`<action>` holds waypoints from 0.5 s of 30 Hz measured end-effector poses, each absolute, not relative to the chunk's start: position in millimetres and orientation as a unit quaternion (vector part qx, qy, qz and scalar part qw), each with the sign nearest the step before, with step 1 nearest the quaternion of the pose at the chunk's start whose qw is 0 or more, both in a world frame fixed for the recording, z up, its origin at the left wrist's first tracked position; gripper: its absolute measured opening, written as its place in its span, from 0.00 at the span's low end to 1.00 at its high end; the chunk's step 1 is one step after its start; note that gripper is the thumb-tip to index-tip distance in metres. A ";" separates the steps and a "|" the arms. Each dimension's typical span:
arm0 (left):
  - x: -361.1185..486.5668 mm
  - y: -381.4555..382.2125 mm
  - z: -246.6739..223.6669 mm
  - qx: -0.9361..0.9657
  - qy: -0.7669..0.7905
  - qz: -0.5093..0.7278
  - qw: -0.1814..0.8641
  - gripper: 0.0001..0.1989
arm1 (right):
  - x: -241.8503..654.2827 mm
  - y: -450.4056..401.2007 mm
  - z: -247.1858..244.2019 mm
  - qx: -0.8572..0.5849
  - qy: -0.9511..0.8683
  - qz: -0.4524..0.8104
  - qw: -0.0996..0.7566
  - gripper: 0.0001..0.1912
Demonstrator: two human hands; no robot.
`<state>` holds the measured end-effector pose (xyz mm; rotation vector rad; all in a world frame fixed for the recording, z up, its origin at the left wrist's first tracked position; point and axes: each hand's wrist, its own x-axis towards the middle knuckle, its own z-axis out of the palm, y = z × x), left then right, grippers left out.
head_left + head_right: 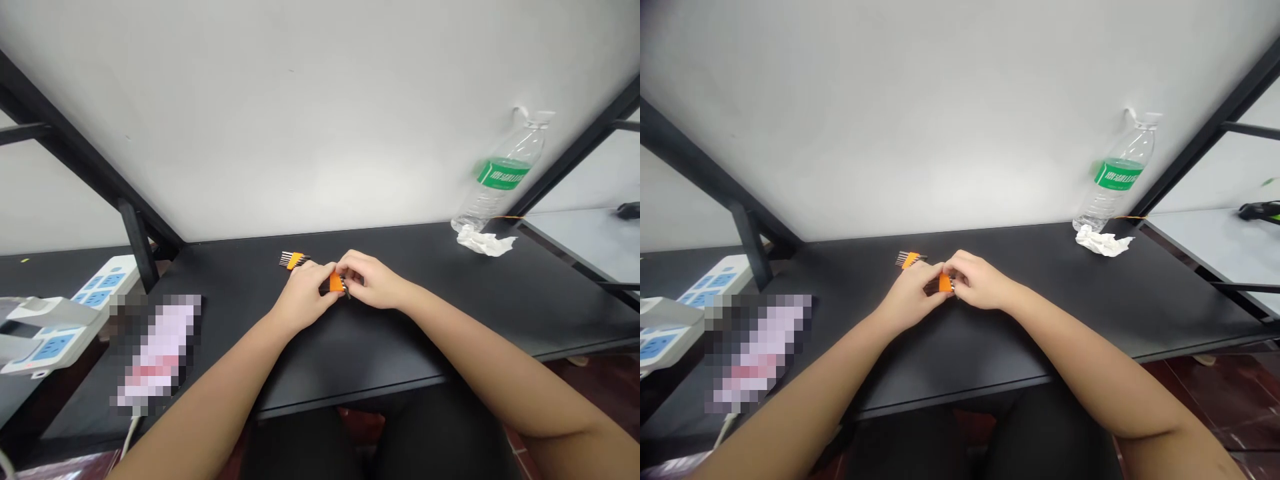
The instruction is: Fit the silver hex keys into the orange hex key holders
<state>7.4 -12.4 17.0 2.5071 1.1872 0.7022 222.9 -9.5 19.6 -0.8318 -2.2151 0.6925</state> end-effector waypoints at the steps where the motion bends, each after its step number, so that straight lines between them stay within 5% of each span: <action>1: 7.3 -12.4 16.6 0.867 0.410 0.243 0.143 0.10 | 221.8 -9.0 18.9 -0.328 -0.839 0.278 0.332 0.13; 7: 3.1 -8.3 6.1 0.837 0.444 0.266 0.178 0.24 | 239.6 11.0 5.2 -0.464 -0.832 0.137 0.272 0.07; 15: 2.4 -6.0 2.8 0.825 0.461 0.269 0.183 0.27 | 241.9 16.2 4.1 -0.497 -0.861 0.044 0.102 0.10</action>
